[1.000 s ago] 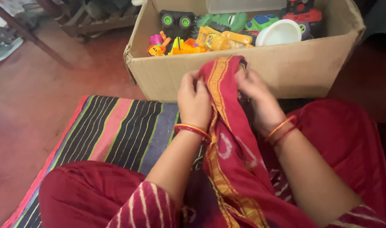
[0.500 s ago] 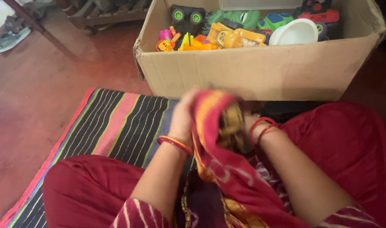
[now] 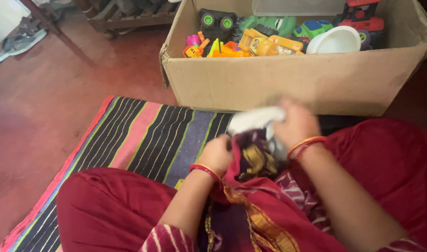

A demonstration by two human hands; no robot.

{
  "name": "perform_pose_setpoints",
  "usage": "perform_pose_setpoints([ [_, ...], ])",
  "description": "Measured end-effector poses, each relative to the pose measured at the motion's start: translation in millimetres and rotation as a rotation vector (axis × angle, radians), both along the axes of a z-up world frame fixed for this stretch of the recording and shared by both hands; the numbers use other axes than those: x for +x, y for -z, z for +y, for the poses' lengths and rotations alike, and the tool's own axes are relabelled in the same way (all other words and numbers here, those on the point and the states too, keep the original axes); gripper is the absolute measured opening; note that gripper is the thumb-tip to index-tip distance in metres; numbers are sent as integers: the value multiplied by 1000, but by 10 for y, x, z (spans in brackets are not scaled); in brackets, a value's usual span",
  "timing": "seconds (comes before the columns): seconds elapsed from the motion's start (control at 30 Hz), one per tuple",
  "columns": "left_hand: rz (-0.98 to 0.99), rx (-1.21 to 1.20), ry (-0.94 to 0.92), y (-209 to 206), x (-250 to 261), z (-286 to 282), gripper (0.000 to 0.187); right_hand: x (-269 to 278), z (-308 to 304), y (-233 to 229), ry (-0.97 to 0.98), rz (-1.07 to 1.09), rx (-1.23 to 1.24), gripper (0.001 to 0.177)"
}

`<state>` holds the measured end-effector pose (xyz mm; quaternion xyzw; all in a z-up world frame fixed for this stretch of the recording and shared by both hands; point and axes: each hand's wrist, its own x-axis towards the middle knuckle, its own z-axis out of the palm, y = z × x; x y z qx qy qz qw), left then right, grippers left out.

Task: The person sits on a mat and sorts various toys from a pile into a cardboard box. They handle items such as a green mask, toy vehicles, and pop-it toys, placing them into the box. Later, they wipe a yellow toy excavator with a white cloth.

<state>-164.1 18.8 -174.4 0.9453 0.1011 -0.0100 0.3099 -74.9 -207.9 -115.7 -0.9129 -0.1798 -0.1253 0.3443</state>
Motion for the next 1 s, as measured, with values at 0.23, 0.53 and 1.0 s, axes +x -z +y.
perform_pose_setpoints([
  [0.23,463,191,336,768,-37,-43,44,-172,-135,-506,-83,-232,781,23],
  [0.53,549,133,330,322,60,-71,50,230,-532,-433,-82,-625,976,21],
  [1.0,-1004,19,267,-1839,1780,-1224,21,213,-608,-708,-74,-318,1210,25],
])
